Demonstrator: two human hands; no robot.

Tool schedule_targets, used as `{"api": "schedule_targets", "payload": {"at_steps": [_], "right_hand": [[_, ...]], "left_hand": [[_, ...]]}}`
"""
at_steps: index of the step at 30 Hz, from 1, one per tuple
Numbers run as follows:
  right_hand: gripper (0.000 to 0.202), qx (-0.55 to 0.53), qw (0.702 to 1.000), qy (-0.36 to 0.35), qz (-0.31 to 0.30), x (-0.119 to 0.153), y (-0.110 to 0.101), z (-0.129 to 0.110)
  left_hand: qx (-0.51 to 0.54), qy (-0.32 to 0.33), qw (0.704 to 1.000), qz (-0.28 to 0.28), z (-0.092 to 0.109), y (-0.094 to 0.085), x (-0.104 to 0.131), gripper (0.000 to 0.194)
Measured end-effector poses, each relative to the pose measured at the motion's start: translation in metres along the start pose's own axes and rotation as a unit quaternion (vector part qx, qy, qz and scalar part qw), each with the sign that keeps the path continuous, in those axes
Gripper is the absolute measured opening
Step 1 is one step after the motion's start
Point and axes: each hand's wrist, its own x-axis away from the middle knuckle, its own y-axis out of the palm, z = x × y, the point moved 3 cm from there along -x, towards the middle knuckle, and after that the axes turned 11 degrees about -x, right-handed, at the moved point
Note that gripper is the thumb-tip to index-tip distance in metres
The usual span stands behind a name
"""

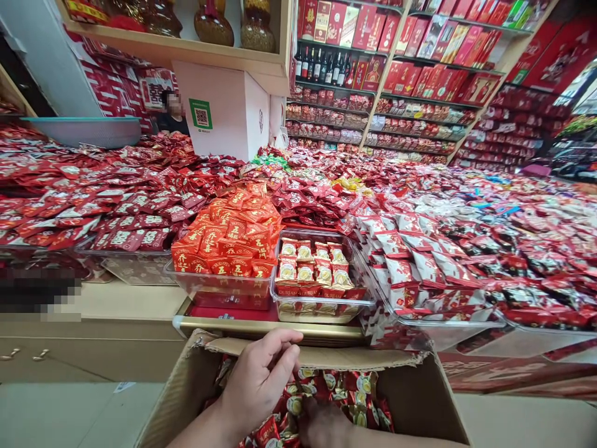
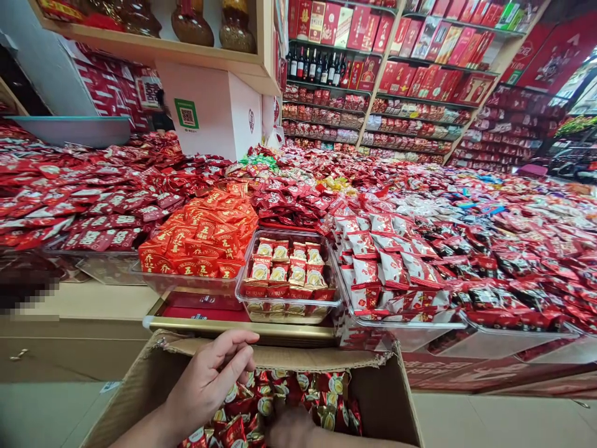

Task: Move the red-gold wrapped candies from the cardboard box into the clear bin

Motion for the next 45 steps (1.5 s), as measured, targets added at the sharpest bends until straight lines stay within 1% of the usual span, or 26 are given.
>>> {"api": "schedule_targets", "payload": {"at_steps": [2, 4, 6, 8, 11, 13, 14, 16, 18, 19, 20, 21, 22, 25, 27, 28, 30, 32, 33, 36, 38, 39, 40, 42, 44, 45], "right_hand": [[0.023, 0.022, 0.999, -0.001, -0.038, -0.003, 0.001, 0.000], [0.022, 0.041, 0.996, -0.013, -0.074, -0.003, -0.004, -0.003], [0.021, 0.056, 0.993, -0.038, -0.091, 0.005, -0.019, -0.008], [0.017, 0.049, 0.993, -0.069, -0.077, 0.022, -0.046, -0.017], [0.012, -0.057, 0.992, -0.111, 0.003, 0.060, -0.099, -0.031], [0.009, -0.178, 0.974, -0.119, 0.076, 0.086, -0.132, -0.037], [0.008, -0.241, 0.956, -0.113, 0.122, 0.096, -0.145, -0.037], [0.014, -0.369, 0.899, -0.105, 0.210, 0.107, -0.162, -0.033], [0.020, -0.500, 0.819, -0.103, 0.260, 0.107, -0.167, -0.027], [0.023, -0.560, 0.778, -0.100, 0.266, 0.103, -0.166, -0.023], [0.026, -0.608, 0.745, -0.093, 0.259, 0.099, -0.163, -0.020], [0.028, -0.638, 0.723, -0.086, 0.251, 0.094, -0.160, -0.018], [0.028, -0.649, 0.715, -0.081, 0.245, 0.091, -0.159, -0.017], [0.027, -0.627, 0.730, -0.079, 0.259, 0.089, -0.158, -0.016], [0.026, -0.620, 0.728, -0.076, 0.283, 0.092, -0.160, -0.017], [0.026, -0.628, 0.719, -0.075, 0.290, 0.093, -0.160, -0.017], [0.025, -0.662, 0.689, -0.077, 0.284, 0.093, -0.158, -0.018], [0.025, -0.699, 0.662, -0.083, 0.257, 0.091, -0.152, -0.019], [0.026, -0.710, 0.655, -0.082, 0.244, 0.090, -0.148, -0.019], [0.025, -0.713, 0.659, -0.080, 0.224, 0.090, -0.140, -0.020], [0.023, -0.693, 0.671, -0.088, 0.247, 0.096, -0.147, -0.018], [0.021, -0.672, 0.683, -0.094, 0.271, 0.100, -0.156, -0.016], [0.020, -0.640, 0.698, -0.099, 0.305, 0.104, -0.169, -0.013], [0.016, -0.547, 0.731, -0.105, 0.394, 0.110, -0.206, -0.005], [0.013, -0.443, 0.755, -0.101, 0.472, 0.106, -0.247, 0.003], [0.012, -0.405, 0.765, -0.090, 0.493, 0.099, -0.266, 0.008]], "left_hand": [[0.005, 0.002, 1.000, -0.002, -0.001, 0.001, 0.000, 0.019], [0.015, 0.000, 1.000, -0.004, -0.002, 0.001, -0.001, 0.019], [0.033, -0.004, 0.999, -0.008, -0.003, 0.000, -0.001, 0.018], [0.069, -0.008, 0.997, -0.023, -0.004, -0.003, 0.000, 0.017], [0.171, 0.008, 0.982, -0.075, 0.000, -0.008, 0.003, 0.020], [0.206, 0.026, 0.971, -0.118, 0.006, -0.010, 0.005, 0.029], [0.199, 0.025, 0.971, -0.132, 0.008, -0.009, 0.006, 0.035], [0.155, -0.009, 0.979, -0.130, 0.010, -0.007, 0.005, 0.039], [0.136, -0.061, 0.984, -0.098, 0.008, -0.004, 0.002, 0.033], [0.143, -0.082, 0.983, -0.079, 0.007, -0.002, 0.000, 0.030], [0.159, -0.097, 0.980, -0.063, 0.006, -0.001, -0.001, 0.028], [0.180, -0.107, 0.977, -0.052, 0.005, 0.001, -0.002, 0.026], [0.202, -0.115, 0.972, -0.044, 0.003, 0.002, -0.002, 0.026], [0.262, -0.144, 0.953, -0.044, 0.000, 0.006, -0.003, 0.025], [0.294, -0.164, 0.940, -0.050, 0.000, 0.008, -0.003, 0.025], [0.304, -0.172, 0.936, -0.052, 0.000, 0.009, -0.003, 0.024], [0.319, -0.185, 0.928, -0.047, 0.001, 0.010, -0.004, 0.024], [0.327, -0.197, 0.924, -0.032, 0.002, 0.010, -0.004, 0.024], [0.325, -0.199, 0.924, -0.026, 0.002, 0.009, -0.004, 0.024], [0.294, -0.186, 0.937, -0.030, 0.002, 0.006, -0.002, 0.024], [0.273, -0.165, 0.947, -0.038, 0.001, 0.001, -0.001, 0.024], [0.268, -0.156, 0.950, -0.036, 0.001, -0.002, -0.001, 0.024], [0.265, -0.149, 0.952, -0.026, 0.000, -0.005, -0.001, 0.024], [0.266, -0.147, 0.953, -0.001, -0.003, -0.011, -0.004, 0.023], [0.262, -0.155, 0.952, 0.015, -0.005, -0.014, -0.006, 0.021], [0.258, -0.161, 0.953, 0.015, -0.006, -0.014, -0.006, 0.021]]}}
